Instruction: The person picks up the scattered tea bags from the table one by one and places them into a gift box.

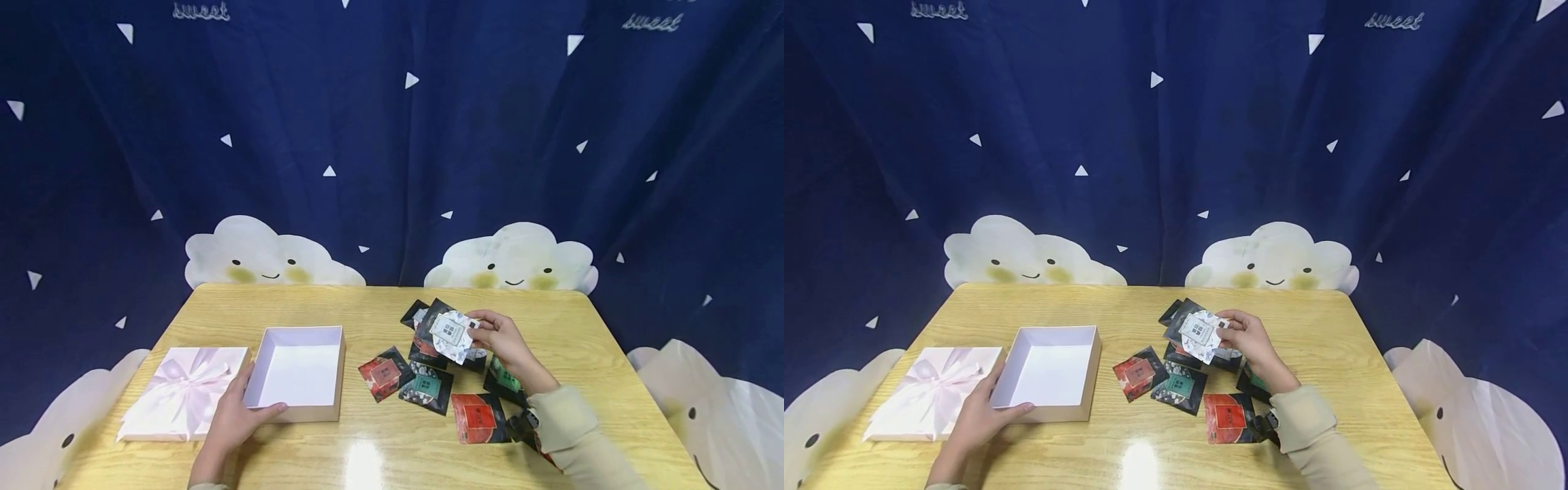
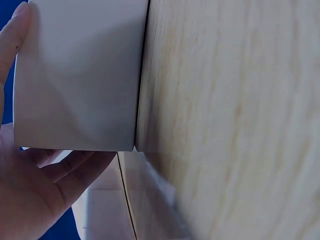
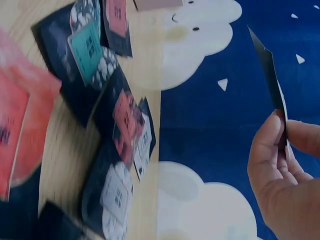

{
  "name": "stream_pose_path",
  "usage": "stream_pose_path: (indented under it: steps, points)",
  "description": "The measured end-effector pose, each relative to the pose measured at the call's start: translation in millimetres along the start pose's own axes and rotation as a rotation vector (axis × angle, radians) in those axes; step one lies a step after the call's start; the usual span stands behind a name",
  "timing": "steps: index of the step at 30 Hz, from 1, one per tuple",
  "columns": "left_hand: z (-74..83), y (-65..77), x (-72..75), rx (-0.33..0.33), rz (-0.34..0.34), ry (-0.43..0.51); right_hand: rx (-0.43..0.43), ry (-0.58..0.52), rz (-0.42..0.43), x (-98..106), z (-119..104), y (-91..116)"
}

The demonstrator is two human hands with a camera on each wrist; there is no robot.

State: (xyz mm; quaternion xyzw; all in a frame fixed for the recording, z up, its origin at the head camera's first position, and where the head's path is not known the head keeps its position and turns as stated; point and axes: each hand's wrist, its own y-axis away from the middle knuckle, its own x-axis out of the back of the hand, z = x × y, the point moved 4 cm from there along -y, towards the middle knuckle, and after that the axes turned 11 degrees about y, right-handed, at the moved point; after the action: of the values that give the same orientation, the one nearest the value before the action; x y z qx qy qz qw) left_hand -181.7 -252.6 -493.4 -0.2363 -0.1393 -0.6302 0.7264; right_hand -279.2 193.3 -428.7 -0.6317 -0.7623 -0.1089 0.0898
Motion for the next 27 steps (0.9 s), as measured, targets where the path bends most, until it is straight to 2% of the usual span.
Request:
stream_pose_path:
  steps: [12,20,27]
  points:
    - [-4.6,-0.8,-1.3,0.022,-0.009,-0.008,0.0,-0.026,-0.036,-38,-1,-10]
    - [-0.7,-0.5,-0.9,0.031,-0.024,0.022,0.02,-0.104,-0.093,-62,-6,-15]
    - [-1.2,-0.5,-0.3,0.045,-0.031,0.002,0.015,-0.114,-0.123,-86,-11,-20]
